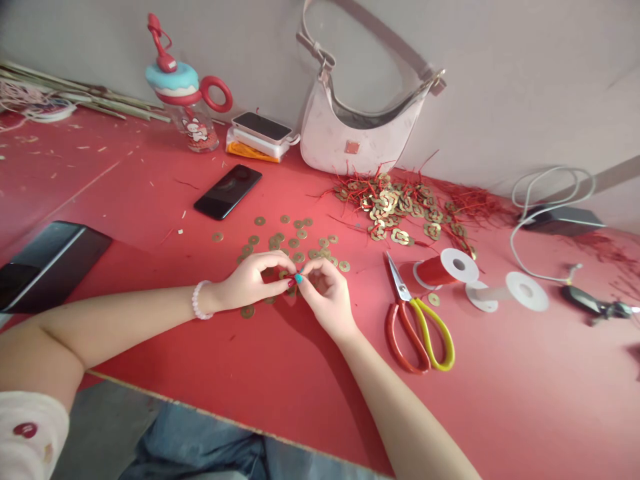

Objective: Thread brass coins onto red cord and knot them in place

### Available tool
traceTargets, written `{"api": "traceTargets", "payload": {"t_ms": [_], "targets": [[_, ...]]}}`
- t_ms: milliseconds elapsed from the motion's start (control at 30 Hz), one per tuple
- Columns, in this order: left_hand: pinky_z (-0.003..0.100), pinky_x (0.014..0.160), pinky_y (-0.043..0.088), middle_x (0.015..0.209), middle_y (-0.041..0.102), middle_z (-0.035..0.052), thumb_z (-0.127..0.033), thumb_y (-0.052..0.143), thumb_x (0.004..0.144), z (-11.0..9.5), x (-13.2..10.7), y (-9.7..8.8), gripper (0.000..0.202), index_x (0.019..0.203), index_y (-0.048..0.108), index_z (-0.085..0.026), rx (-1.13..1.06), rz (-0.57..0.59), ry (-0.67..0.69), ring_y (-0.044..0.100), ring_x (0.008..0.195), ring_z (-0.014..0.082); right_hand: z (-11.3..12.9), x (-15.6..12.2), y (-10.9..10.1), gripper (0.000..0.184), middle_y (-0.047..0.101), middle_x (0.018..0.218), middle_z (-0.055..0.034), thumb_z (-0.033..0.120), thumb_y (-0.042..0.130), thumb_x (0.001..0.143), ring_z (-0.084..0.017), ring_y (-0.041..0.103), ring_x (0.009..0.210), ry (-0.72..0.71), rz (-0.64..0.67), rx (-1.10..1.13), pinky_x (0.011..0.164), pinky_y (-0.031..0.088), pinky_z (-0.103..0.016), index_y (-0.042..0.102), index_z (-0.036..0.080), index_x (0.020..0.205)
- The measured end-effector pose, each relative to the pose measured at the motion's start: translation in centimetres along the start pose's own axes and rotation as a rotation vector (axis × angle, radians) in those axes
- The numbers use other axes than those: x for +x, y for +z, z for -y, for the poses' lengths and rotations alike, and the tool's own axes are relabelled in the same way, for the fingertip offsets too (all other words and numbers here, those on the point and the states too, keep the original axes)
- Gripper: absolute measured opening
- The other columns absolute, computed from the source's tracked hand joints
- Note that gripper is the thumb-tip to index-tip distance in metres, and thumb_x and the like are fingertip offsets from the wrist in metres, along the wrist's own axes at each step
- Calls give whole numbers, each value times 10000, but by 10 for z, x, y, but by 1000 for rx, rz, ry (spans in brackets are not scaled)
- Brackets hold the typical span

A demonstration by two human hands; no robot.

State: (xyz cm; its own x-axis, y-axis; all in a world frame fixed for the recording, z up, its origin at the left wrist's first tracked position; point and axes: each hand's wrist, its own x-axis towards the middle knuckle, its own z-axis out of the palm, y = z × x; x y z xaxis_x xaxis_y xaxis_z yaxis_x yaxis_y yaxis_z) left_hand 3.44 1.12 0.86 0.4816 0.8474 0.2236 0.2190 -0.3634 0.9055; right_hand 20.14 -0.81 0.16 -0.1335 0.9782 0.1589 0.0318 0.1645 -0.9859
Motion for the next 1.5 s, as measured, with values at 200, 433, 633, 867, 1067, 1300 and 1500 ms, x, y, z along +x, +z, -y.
{"api": "traceTargets", "payload": {"t_ms": [200, 433, 633, 867, 1067, 1300, 1500], "targets": [[260, 705, 476, 821, 627, 45, -177, 581, 761, 1, 0, 0, 95, 842, 609, -136, 24, -32, -20, 559, 710, 117, 0, -2, 0, 31, 565, 719, 10, 221, 590, 781, -93, 535, 649, -54, 5, -44, 593, 472, -220, 569, 199, 787], [264, 688, 484, 800, 635, 54, -171, 581, 751, 0, 1, 0, 84, 822, 604, -132, 32, -73, -12, 580, 738, 134, 0, -2, -4, 113, 640, 814, -20, 203, 544, 822, -132, 578, 756, -123, -22, -170, 706, 489, -292, 653, 229, 833], [277, 701, 487, 782, 627, 41, -183, 578, 757, -2, 0, 0, 79, 810, 617, -141, 46, -42, -37, 567, 697, 124, 1, -3, -2, 114, 623, 749, -12, 188, 559, 801, -138, 553, 700, -174, -31, -267, 659, 473, -308, 658, 241, 817], [270, 700, 479, 787, 637, 38, -177, 567, 758, -1, 0, -1, 98, 831, 623, -145, 42, -42, -26, 564, 704, 121, 5, -5, 0, 150, 582, 707, 4, 116, 550, 780, -126, 531, 652, -297, -50, -383, 635, 462, -300, 628, 239, 812], [263, 695, 479, 802, 645, 44, -170, 566, 754, 1, -1, 0, 103, 836, 621, -142, 34, -66, -8, 565, 705, 121, 7, -5, -1, 121, 616, 729, -11, 162, 537, 798, -135, 548, 661, -304, -65, -439, 639, 470, -314, 634, 233, 803], [273, 694, 475, 761, 638, 36, -176, 555, 766, 1, -1, 0, 100, 830, 625, -148, 44, -61, -4, 565, 699, 126, 4, -5, -1, 113, 594, 722, -3, 147, 559, 781, -126, 535, 641, -304, -61, -424, 629, 468, -308, 617, 236, 816], [273, 709, 470, 761, 628, 34, -175, 551, 777, 0, -1, 0, 86, 824, 617, -146, 36, -32, -3, 560, 714, 126, 6, -5, 1, 119, 574, 703, 6, 118, 546, 780, -115, 510, 628, -298, -84, -432, 619, 449, -287, 597, 226, 785]]}}
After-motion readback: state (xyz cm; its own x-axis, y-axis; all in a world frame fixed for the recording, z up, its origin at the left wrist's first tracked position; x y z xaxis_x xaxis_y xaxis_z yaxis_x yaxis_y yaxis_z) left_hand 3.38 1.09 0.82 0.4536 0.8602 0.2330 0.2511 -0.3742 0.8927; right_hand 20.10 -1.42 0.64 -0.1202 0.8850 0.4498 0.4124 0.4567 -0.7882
